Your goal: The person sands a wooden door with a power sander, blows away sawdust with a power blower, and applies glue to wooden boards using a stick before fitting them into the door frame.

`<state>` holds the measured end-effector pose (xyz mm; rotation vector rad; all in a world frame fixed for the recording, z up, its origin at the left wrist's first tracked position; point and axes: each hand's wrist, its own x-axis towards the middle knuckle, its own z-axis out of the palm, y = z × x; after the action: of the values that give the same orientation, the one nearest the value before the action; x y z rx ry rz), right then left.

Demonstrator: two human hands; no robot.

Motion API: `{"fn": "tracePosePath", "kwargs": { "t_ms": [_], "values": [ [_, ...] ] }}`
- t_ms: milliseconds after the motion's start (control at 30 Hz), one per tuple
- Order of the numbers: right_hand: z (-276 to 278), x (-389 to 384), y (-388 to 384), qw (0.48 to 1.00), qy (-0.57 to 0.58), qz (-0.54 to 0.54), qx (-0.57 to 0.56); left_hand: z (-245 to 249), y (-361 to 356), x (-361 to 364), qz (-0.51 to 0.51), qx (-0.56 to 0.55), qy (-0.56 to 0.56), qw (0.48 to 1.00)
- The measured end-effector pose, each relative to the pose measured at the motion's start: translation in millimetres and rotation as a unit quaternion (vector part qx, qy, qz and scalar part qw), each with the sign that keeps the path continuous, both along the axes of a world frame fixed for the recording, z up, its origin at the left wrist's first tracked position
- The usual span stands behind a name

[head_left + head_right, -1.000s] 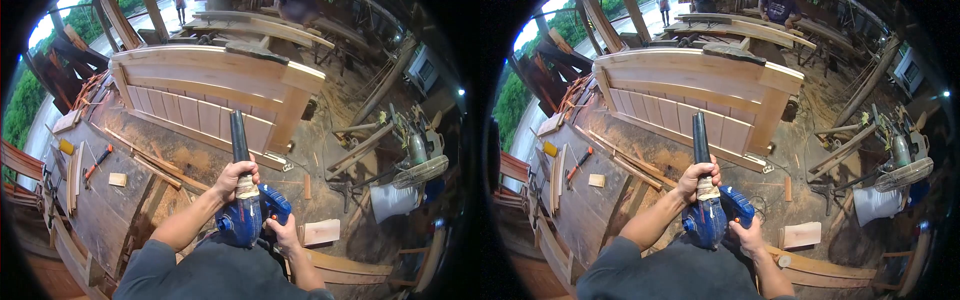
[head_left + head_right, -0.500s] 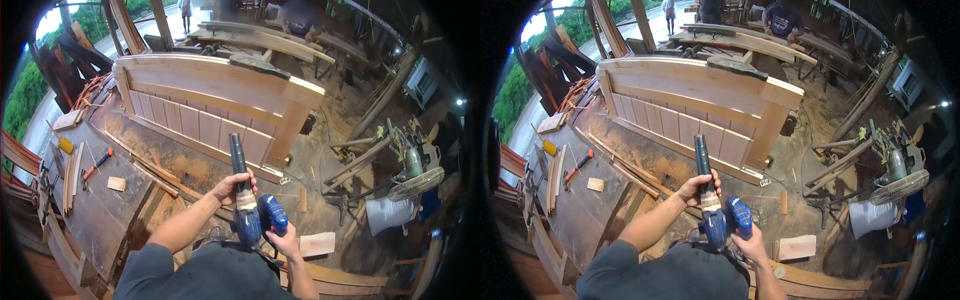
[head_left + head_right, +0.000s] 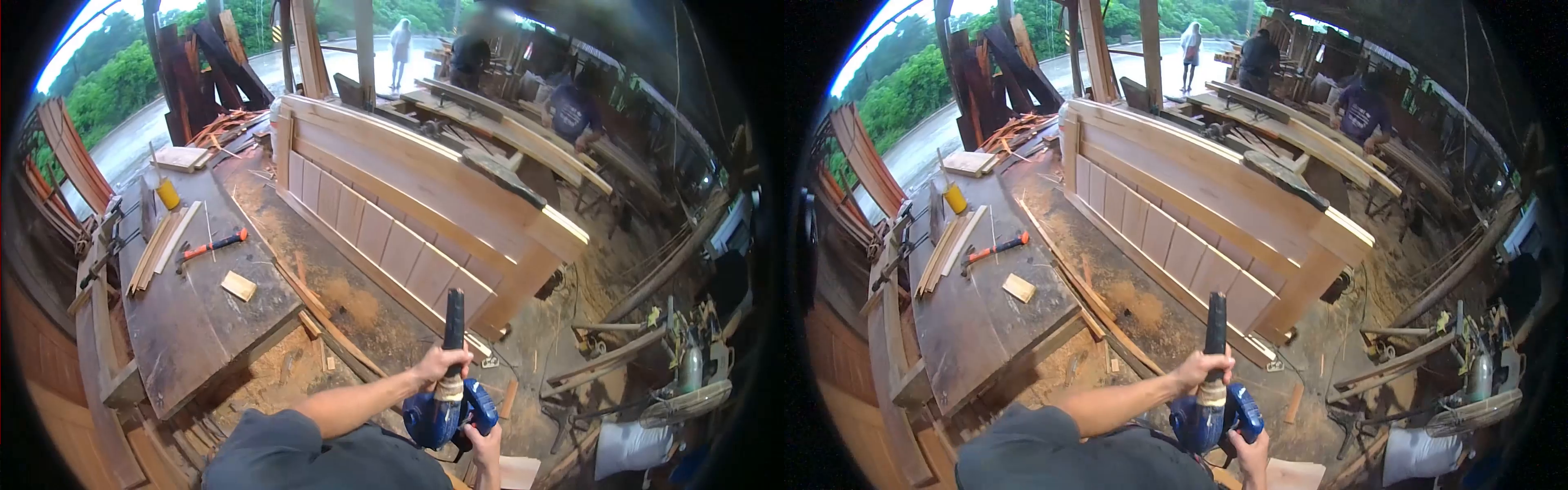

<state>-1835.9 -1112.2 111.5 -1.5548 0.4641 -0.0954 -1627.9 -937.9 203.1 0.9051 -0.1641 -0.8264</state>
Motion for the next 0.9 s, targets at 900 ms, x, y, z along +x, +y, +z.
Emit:
{"fn": "tracePosePath", "kwargs": {
  "t_ms": [900],
  "values": [
    [-86.9, 17.5, 73.6, 0.797, 0.157, -0.188, 0.553, 150.9, 9.7, -50.7, -0.529, -0.303, -0.253, 0.752]
  ]
}}
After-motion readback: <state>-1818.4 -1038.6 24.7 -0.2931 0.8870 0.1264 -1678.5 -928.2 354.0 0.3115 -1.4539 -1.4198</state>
